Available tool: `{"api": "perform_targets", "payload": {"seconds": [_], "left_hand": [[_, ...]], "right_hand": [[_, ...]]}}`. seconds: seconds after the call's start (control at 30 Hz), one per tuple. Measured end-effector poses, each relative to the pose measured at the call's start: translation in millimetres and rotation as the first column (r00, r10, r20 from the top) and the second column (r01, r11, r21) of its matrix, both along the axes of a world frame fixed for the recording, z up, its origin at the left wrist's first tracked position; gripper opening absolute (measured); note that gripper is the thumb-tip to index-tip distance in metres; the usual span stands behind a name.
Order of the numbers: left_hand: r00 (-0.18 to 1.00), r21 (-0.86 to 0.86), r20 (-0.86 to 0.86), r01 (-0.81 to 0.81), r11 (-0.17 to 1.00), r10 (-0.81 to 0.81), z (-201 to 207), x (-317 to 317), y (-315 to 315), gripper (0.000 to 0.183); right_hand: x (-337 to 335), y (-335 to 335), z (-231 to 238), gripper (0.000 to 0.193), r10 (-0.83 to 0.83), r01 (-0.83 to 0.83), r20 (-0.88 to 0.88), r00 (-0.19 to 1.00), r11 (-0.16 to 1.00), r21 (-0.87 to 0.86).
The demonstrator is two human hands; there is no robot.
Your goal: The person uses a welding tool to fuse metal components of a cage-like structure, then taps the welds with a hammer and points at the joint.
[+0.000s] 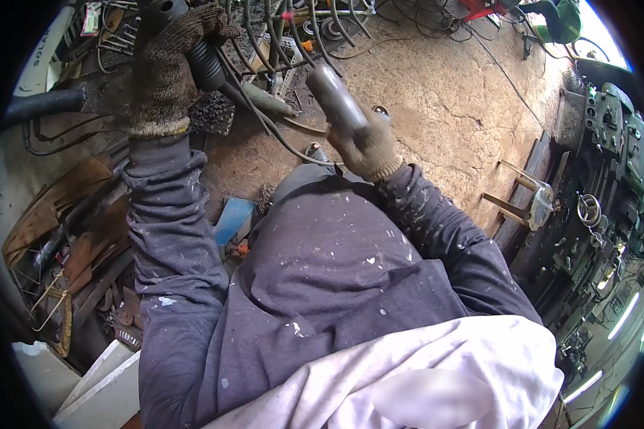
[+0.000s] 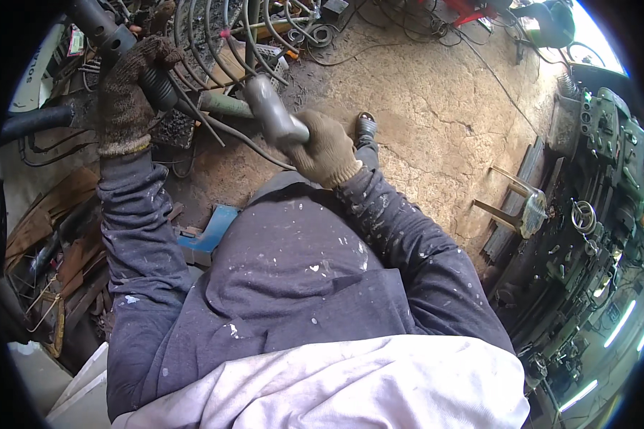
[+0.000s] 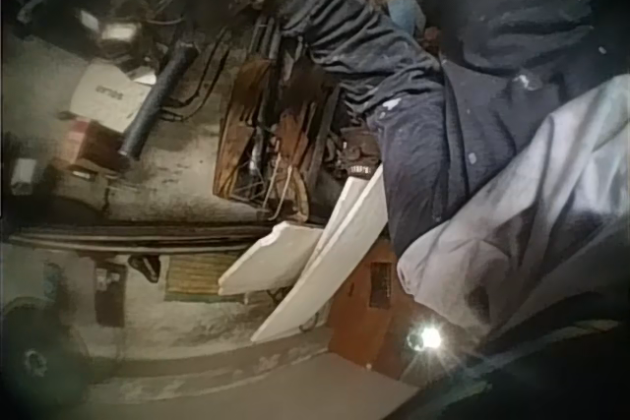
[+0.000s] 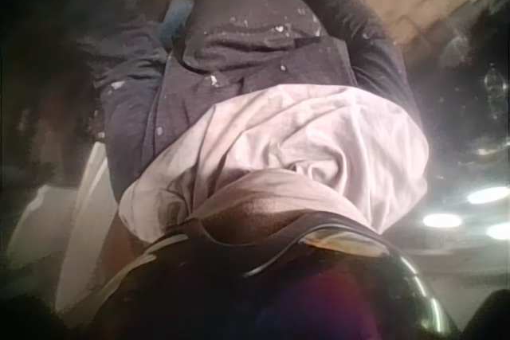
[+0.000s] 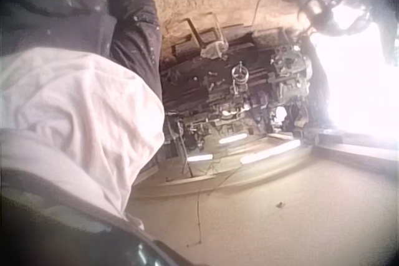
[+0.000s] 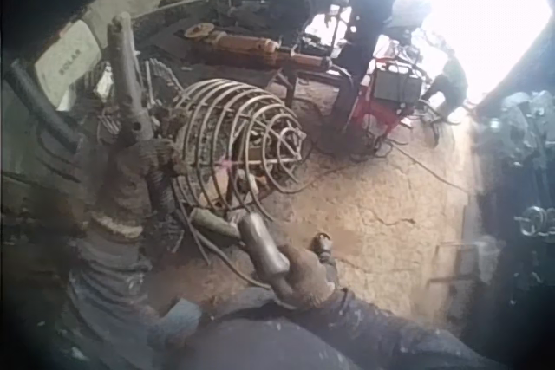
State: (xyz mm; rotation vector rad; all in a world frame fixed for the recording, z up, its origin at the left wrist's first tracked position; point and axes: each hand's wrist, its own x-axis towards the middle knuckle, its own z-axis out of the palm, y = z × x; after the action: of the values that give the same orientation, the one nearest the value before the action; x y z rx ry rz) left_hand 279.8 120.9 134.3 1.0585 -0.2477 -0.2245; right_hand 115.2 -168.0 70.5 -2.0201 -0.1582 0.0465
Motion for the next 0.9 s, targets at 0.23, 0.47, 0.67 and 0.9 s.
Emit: {"api": "perform_targets", "payload": {"seconds": [0.23,0.47,0.67,0.9], "left_hand": [[0.994,0.149,-0.031,-0.099,0.984,0.105,0.2,-0.3,1.4,0.041],[0.993,0.138,0.026,-0.121,0.983,0.119,9.5,-8.0,-11.6,0.045],[0.996,-0.034,-0.03,0.083,0.996,-0.084,26.2,-16.0,-16.1,0.047],[0.999,0.096,0.03,-0.044,0.994,0.041,14.6,0.0,-4.4,0.046]], "right_hand": [[-8.0,0.6,-16.8,0.04,-0.023,0.021,0.094,0.995,1.0,0.022],[-0.1,-1.2,-18.1,0.04,-0.042,0.043,-0.048,0.998,0.999,0.004],[-12.0,-2.4,-24.0,0.037,-0.033,0.047,-0.142,0.989,0.994,0.1],[-30.7,-8.6,-14.5,0.033,-0.058,0.063,0.056,0.997,0.993,-0.096]]}}
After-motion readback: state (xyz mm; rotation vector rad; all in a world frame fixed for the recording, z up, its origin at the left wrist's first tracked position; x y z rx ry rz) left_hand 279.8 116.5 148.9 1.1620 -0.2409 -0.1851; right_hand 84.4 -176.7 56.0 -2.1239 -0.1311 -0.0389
